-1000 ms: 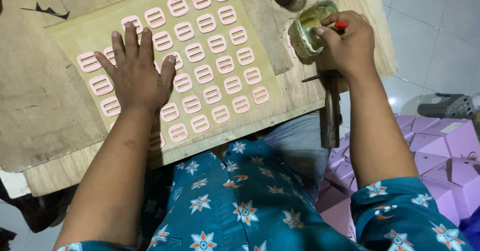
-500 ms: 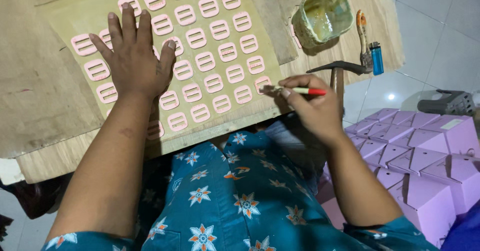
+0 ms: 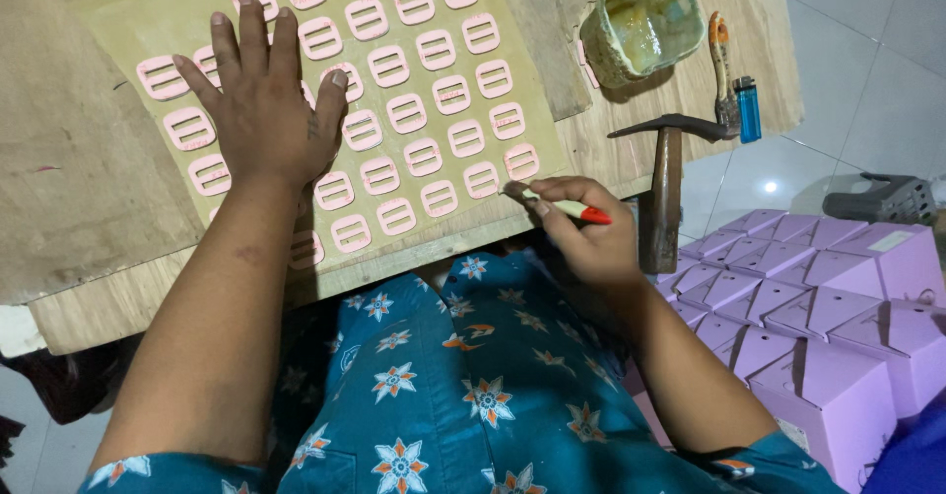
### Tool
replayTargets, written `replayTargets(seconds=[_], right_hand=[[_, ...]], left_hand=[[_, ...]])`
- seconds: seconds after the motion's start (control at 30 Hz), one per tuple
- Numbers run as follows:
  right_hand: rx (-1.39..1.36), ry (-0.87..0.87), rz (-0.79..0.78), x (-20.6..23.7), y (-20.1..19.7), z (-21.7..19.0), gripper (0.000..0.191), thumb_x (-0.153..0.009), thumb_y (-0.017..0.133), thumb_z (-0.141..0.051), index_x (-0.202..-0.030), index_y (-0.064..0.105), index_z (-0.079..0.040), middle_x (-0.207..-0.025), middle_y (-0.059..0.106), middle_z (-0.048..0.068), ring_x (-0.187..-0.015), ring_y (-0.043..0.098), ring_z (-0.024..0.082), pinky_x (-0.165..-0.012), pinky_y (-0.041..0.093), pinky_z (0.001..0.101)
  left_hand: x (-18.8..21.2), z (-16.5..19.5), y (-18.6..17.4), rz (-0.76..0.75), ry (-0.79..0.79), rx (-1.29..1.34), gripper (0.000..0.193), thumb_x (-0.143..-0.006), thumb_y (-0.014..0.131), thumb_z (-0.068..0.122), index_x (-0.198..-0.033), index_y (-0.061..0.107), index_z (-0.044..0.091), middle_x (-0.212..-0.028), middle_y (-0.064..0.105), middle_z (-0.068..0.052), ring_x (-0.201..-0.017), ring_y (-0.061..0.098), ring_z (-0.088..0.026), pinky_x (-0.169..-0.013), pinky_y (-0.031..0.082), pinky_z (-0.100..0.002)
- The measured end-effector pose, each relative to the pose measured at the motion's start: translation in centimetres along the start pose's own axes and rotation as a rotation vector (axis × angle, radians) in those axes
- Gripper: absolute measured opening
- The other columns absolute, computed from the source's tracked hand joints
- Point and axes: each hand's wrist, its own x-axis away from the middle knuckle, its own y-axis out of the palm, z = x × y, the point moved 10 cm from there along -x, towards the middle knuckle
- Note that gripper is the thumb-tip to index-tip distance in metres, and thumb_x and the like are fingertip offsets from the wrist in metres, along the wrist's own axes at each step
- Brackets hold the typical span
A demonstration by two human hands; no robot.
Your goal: The person sits at a low workbench covered with pink foam sandal strap components. They hammer white buckle fittings onto a few pieces, then dip a small brush into a container of liquid glue and brush the glue onto the foam pieces one at a time, working across the board.
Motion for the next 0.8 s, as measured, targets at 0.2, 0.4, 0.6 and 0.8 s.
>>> replayTargets(seconds=[0.2,0.4,0.6,0.8], right_hand=[[0.293,-0.193,0.151,0.2,-2.1,-2.8,0.011,-0.096,0.069,0.001,-0.107,0.065,0.0,-0.12,0.069,0.016,-0.112,0.069,0.023,-0.099,0.055,0.0333],[0.566,-0.363,0.143,1.1,-0.8,-6.8,0.016,-0.092,0.071,0.003,-0.106,0.066,0.001,-0.115,0.065,0.02,-0.104,0.068,0.031,-0.091,0.056,0.0372],[0.629,-0.401,0.094,1.1,1.7,-8.6,0.014,-0.093,0.071,0.004,-0.105,0.064,0.001,-0.108,0.064,0.019,-0.099,0.068,0.031,-0.086,0.057,0.0377],[0.854,-0.586,0.032,1.5,2.3,-11.1,0.016,-0.092,0.069,0.008,-0.106,0.061,0.004,-0.106,0.063,0.02,-0.098,0.066,0.034,-0.084,0.055,0.0386]], left_hand=[[-0.1,0.2,-0.1,0.01,0.012,0.001,0.075,-0.103,0.049,0.055,-0.159,0.041,0.005,-0.167,0.026,-0.022,-0.153,0.015,-0.048,-0.114,-0.003,-0.075],[-0.1,0.3,0.0,0.015,0.005,0.015,0.075,-0.104,0.049,0.054,-0.159,0.041,0.005,-0.167,0.027,-0.023,-0.153,0.016,-0.049,-0.115,-0.002,-0.074],[-0.1,0.5,0.2,0.0,0.002,0.0,0.075,-0.104,0.049,0.054,-0.159,0.041,0.005,-0.168,0.026,-0.022,-0.154,0.015,-0.048,-0.116,-0.002,-0.074],[-0.2,0.4,0.4,-0.011,-0.012,0.0,0.074,-0.103,0.048,0.054,-0.158,0.04,0.006,-0.167,0.025,-0.021,-0.154,0.014,-0.047,-0.116,-0.003,-0.073]])
